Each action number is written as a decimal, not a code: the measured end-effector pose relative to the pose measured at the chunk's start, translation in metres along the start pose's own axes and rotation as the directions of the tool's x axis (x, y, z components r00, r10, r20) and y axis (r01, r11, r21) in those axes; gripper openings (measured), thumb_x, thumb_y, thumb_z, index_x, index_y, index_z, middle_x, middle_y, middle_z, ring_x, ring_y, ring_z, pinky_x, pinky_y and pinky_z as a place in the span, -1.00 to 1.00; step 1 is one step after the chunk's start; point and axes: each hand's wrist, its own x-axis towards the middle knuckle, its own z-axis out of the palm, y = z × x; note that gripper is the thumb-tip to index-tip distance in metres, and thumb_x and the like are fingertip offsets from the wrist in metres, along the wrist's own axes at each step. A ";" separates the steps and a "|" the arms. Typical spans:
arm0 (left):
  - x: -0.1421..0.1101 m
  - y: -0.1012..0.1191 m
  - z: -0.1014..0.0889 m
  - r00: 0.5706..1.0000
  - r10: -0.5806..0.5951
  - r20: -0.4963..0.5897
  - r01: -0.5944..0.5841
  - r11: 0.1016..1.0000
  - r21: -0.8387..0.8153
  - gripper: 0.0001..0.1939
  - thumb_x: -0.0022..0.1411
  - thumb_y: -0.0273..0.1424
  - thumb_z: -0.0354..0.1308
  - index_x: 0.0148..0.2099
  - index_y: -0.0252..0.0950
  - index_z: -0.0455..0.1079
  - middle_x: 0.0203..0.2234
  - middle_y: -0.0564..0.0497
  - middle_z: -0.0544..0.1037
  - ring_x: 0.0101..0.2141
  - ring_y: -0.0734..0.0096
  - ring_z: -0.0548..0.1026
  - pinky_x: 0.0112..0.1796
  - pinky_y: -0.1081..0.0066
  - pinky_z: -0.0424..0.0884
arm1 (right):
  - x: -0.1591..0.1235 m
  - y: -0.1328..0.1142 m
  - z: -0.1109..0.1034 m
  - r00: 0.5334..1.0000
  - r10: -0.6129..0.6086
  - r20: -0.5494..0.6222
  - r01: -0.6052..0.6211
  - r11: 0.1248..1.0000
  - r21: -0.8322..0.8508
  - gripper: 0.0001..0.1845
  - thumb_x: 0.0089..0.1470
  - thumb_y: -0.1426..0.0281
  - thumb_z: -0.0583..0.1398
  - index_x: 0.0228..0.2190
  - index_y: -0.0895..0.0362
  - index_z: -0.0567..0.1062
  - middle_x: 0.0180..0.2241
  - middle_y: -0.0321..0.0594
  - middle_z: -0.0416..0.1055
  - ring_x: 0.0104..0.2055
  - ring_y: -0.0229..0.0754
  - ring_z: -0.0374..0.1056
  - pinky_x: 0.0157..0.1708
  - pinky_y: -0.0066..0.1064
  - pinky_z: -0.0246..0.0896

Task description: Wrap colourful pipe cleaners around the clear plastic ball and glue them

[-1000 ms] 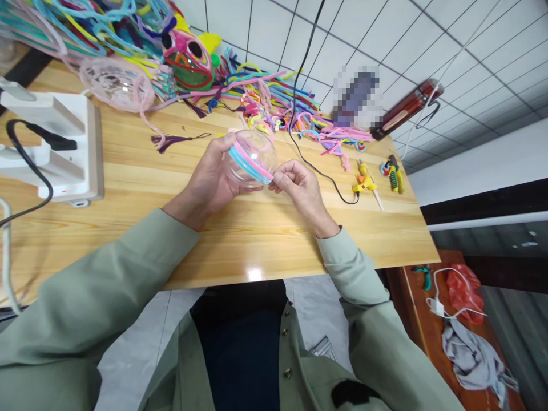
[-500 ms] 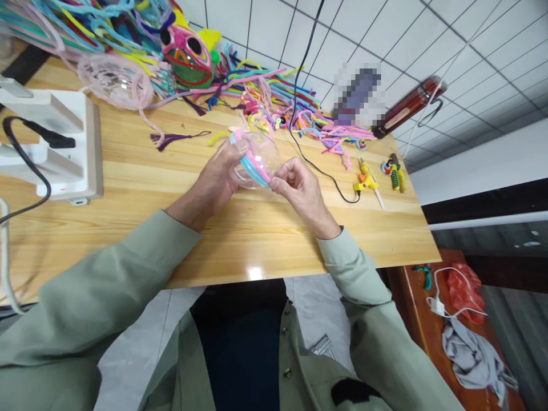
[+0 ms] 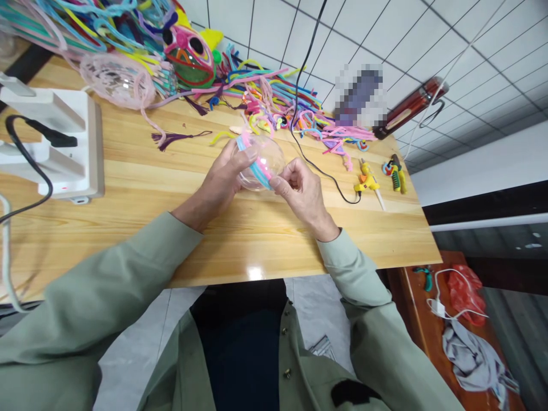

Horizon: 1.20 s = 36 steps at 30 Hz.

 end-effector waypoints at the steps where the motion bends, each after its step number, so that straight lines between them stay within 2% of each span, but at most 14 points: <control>1: 0.000 -0.001 0.000 1.000 0.017 -0.006 -0.017 1.000 -0.002 -0.45 0.26 0.03 0.54 0.14 -0.12 0.55 0.01 -0.05 0.66 -0.03 0.15 0.64 -0.04 0.23 0.58 | 0.000 0.000 0.000 1.000 -0.003 -0.002 0.003 1.000 0.000 -0.26 0.18 -0.38 0.40 -0.34 -0.04 0.30 -0.50 -0.45 0.29 -0.44 -0.22 0.27 -0.35 -0.27 0.13; 5: -0.001 -0.005 -0.003 0.998 0.061 0.000 -0.061 0.996 0.069 -0.46 0.28 0.04 0.55 0.15 -0.10 0.55 0.07 -0.03 0.67 0.06 0.14 0.65 0.02 0.27 0.58 | 0.000 -0.003 -0.001 1.000 0.015 -0.007 -0.015 1.000 -0.004 -0.19 0.11 -0.47 0.36 -0.35 -0.04 0.29 -0.50 -0.44 0.33 -0.45 -0.23 0.23 -0.36 -0.27 0.10; 9: -0.002 -0.007 -0.006 0.995 0.099 -0.021 -0.095 0.984 0.150 -0.40 0.26 0.08 0.56 0.19 -0.05 0.53 0.11 -0.04 0.67 0.24 -0.02 0.61 0.12 0.23 0.58 | -0.001 -0.005 -0.002 0.999 0.038 0.001 -0.038 0.999 -0.008 -0.19 0.11 -0.48 0.36 -0.35 -0.03 0.30 -0.48 -0.42 0.37 -0.43 -0.22 0.25 -0.34 -0.26 0.12; 12: -0.004 -0.006 -0.005 0.995 0.093 -0.023 -0.086 0.976 0.198 -0.35 0.24 0.08 0.57 0.23 -0.03 0.50 0.13 -0.05 0.64 0.29 -0.08 0.59 0.11 0.22 0.60 | -0.001 -0.006 -0.004 0.998 0.055 0.016 -0.055 0.998 0.002 -0.19 0.11 -0.47 0.38 -0.35 -0.03 0.30 -0.45 -0.40 0.39 -0.42 -0.22 0.27 -0.33 -0.25 0.13; 19: -0.010 0.004 0.003 0.993 0.119 -0.009 -0.113 0.964 0.240 -0.20 0.19 0.09 0.61 0.29 -0.10 0.41 0.16 -0.17 0.61 0.38 -0.32 0.51 0.18 0.04 0.63 | -0.001 -0.008 -0.008 0.992 0.100 0.075 -0.104 0.993 0.047 -0.20 0.08 -0.44 0.42 -0.35 -0.03 0.30 -0.39 -0.37 0.47 -0.35 -0.19 0.34 -0.27 -0.27 0.25; 27: -0.010 0.004 0.003 0.993 0.115 -0.017 -0.107 0.959 0.263 -0.11 0.08 -0.13 0.71 0.33 -0.10 0.37 0.15 -0.13 0.62 0.41 -0.28 0.49 0.28 0.05 0.58 | -0.001 -0.007 -0.008 0.991 0.105 0.078 -0.109 0.993 0.049 -0.24 0.10 -0.39 0.45 -0.34 -0.03 0.35 -0.36 -0.33 0.50 -0.32 -0.17 0.38 -0.24 -0.26 0.32; 36: -0.011 -0.002 0.005 0.980 0.189 -0.058 -0.159 0.929 0.334 -0.17 0.13 0.03 0.64 0.31 -0.07 0.39 0.22 -0.15 0.57 0.39 -0.28 0.47 0.27 0.04 0.55 | 0.001 -0.007 -0.009 0.990 0.100 0.096 -0.105 0.993 0.048 -0.23 0.08 -0.42 0.44 -0.33 -0.02 0.36 -0.38 -0.35 0.49 -0.34 -0.19 0.37 -0.25 -0.27 0.29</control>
